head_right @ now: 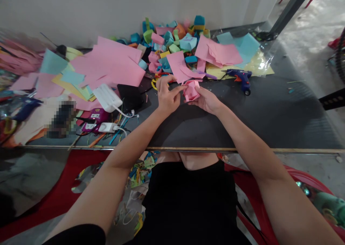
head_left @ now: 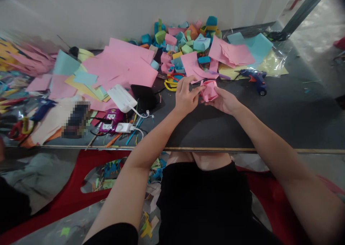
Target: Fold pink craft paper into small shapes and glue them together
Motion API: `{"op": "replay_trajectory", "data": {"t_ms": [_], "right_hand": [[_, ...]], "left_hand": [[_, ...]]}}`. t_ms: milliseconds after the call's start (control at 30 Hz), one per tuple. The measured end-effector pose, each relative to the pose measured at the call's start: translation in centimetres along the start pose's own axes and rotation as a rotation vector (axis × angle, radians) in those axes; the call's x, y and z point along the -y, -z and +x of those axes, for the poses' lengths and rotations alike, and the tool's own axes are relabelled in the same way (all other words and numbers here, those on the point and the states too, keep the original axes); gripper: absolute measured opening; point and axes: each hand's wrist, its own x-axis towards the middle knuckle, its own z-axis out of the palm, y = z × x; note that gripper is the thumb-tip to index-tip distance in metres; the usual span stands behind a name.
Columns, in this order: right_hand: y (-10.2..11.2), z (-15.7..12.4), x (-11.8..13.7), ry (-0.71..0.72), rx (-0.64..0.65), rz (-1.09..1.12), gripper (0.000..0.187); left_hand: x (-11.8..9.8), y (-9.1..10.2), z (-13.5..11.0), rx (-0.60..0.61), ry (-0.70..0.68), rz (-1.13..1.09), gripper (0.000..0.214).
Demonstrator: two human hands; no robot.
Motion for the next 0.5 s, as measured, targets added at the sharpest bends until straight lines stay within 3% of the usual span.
{"op": "replay_trajectory", "data": {"t_ms": [500], "right_hand": [[-0.18,-0.19,0.31,-0.014,-0.026,-0.006,0.035]], "left_hand": [[-0.17,0.09,0.1,0.003,-0.026,-0.004,0.034]]}}
